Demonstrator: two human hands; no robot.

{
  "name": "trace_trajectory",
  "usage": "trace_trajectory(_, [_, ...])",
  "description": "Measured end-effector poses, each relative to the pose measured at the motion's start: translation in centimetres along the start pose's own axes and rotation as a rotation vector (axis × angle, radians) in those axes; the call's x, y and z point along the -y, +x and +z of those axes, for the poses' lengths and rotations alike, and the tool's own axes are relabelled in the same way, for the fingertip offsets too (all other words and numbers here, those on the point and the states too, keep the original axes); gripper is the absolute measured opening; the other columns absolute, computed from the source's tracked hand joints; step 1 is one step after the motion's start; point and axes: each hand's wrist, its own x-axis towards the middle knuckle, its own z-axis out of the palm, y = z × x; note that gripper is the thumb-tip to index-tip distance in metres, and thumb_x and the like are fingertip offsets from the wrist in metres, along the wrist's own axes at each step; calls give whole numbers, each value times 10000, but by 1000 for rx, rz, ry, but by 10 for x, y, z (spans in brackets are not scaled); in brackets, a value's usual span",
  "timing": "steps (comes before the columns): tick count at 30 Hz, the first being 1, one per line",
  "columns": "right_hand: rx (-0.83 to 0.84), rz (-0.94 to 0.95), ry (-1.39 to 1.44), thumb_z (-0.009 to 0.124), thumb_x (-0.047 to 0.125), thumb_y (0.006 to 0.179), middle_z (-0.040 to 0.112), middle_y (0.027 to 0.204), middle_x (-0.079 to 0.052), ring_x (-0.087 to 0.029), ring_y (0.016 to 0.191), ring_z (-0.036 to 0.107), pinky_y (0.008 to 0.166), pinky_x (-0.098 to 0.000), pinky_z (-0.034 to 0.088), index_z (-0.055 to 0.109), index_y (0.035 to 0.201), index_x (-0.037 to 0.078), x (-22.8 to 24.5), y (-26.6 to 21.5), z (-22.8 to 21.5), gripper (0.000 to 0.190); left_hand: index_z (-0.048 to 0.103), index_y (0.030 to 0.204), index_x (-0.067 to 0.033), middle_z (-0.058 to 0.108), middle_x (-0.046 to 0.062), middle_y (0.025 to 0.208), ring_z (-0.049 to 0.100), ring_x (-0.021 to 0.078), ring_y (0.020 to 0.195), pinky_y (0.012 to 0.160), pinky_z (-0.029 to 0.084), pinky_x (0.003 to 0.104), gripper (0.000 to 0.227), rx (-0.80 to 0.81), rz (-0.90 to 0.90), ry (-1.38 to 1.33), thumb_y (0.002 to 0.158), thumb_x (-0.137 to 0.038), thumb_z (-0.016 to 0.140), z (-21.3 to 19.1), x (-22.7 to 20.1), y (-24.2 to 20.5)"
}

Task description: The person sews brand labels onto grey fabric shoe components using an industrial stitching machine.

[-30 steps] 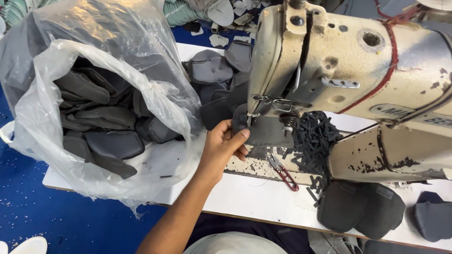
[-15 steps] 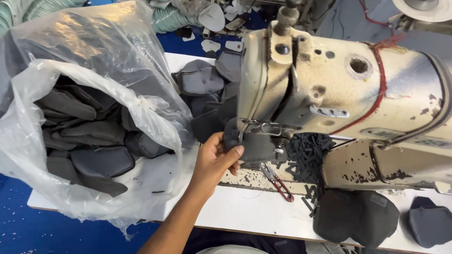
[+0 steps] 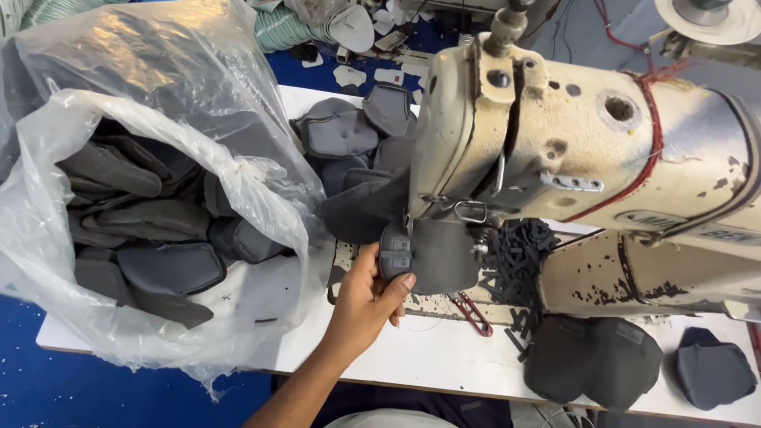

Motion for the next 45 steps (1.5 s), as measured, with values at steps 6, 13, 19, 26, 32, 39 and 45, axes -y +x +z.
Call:
trace_trajectory(6, [64,-102,112,771,127,816,641,1229,-118,-331,1181,561,1005,-442,433,674,1219,68,166,200,84,419,531,1326,-8,618,24,800,569,57,578,494,506,232,416,-114,0,61,960,-119,695,6,4,-7])
trace_trajectory(13, [11,-67,212,787,70,861,663,1240,-72,-304,1192,568,1032,-431,447,694,1216,59,344,282,149,366,469,1417,-1,586,95,1078,616,136,812,666,560,260,655,-323,548,525,858,-56,806,1,-14,-12])
trace_trajectory(19, [-37,-96,148,777,36,865,704,1220,-50,-292,1162,586,1017,-407,464,727,1181,63,343,281,156,321,681,1073,-27,620,64,941,582,120,692,599,492,266,202,-277,507,660,925,-114,788,-21,-19,-2])
trace_trajectory(26, [-68,-78,157,791,44,851,701,1163,-56,-289,1105,584,977,-414,461,716,1135,58,352,291,149,293,721,915,-13,658,72,735,600,127,624,543,475,280,120,-141,-19,136,920,-123,767,-25,-27,12])
trace_trajectory(32, [74,0,186,812,69,806,652,944,-110,-302,908,580,810,-441,459,718,1081,30,360,310,138,293,696,1025,-4,664,102,984,677,262,870,749,561,359,145,-77,821,823,882,19,712,-13,-46,-3])
trace_trajectory(39, [140,478,605,747,71,948,737,880,-72,-107,732,660,665,-253,532,704,1060,10,347,300,141,134,682,1158,-5,662,102,1005,691,215,867,747,562,324,157,-85,631,592,1003,-18,654,-6,-44,5])
trace_trajectory(45, [209,518,835,721,71,950,748,930,-31,-50,808,666,716,-206,554,687,1114,-18,326,291,142,190,743,1027,-39,613,68,879,621,190,745,664,500,310,137,77,511,664,914,-111,774,-12,-50,18])
